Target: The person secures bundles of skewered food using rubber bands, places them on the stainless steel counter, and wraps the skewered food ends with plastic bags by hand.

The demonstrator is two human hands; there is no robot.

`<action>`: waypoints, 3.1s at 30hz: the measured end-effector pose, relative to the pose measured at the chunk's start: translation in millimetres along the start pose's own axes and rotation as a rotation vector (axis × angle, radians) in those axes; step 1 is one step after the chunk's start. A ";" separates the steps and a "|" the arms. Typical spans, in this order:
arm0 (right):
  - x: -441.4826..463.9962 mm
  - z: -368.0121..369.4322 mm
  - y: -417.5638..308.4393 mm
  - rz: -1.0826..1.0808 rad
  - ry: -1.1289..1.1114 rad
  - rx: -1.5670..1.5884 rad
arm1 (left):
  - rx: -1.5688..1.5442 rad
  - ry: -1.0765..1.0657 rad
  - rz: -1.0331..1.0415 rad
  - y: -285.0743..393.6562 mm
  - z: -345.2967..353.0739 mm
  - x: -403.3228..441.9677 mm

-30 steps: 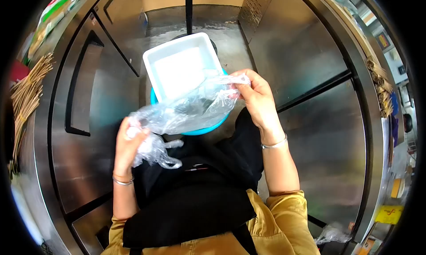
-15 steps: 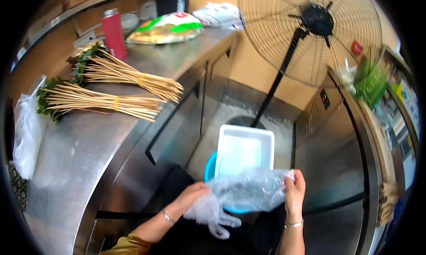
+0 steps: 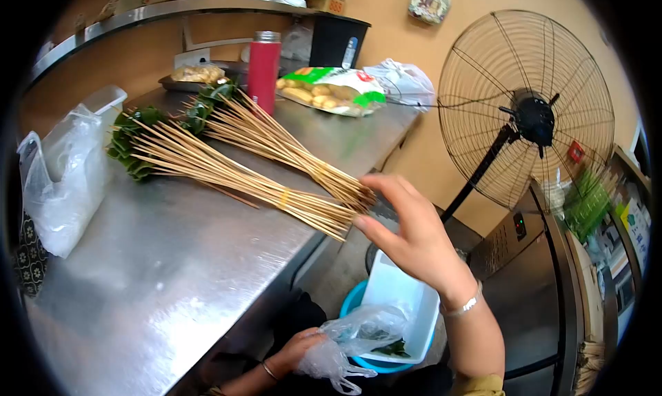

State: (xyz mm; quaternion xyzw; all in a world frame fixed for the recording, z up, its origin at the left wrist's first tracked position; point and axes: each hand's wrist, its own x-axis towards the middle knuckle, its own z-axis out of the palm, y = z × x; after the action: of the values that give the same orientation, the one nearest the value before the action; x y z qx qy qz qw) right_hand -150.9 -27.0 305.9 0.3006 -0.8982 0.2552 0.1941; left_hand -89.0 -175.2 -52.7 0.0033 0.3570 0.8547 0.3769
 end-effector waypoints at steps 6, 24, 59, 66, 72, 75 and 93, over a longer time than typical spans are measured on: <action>109.0 40.3 3.1 0.023 -0.253 -0.228 | -0.057 -0.023 -0.024 9.1 -13.7 -2.3; 81.4 1.2 -8.4 -0.222 0.217 -0.789 | 0.083 -0.189 -0.062 -10.8 -27.7 1.5; -419.9 52.8 5.0 1.019 0.215 0.902 | 0.154 -0.066 -0.003 66.4 132.5 -17.6; -426.5 63.2 -7.0 1.072 0.195 0.959 | 0.027 -0.111 -0.147 82.2 120.7 -14.7; -418.6 56.0 -3.4 1.018 -0.046 0.531 | 0.649 -0.197 -0.083 95.5 166.8 -18.6; -411.6 55.9 -1.0 0.964 -0.177 0.406 | 1.013 -0.371 -0.144 97.7 175.9 -14.7; -405.7 61.3 10.2 0.929 -0.152 -0.041 | 1.631 -0.860 -0.018 66.8 206.8 -13.2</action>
State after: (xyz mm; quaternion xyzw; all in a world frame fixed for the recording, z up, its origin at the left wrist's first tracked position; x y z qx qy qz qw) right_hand 132.4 123.7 50.0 -0.1194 -0.9541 0.2745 -0.0013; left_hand -65.6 -88.8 145.8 0.5823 0.6782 0.2607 0.3647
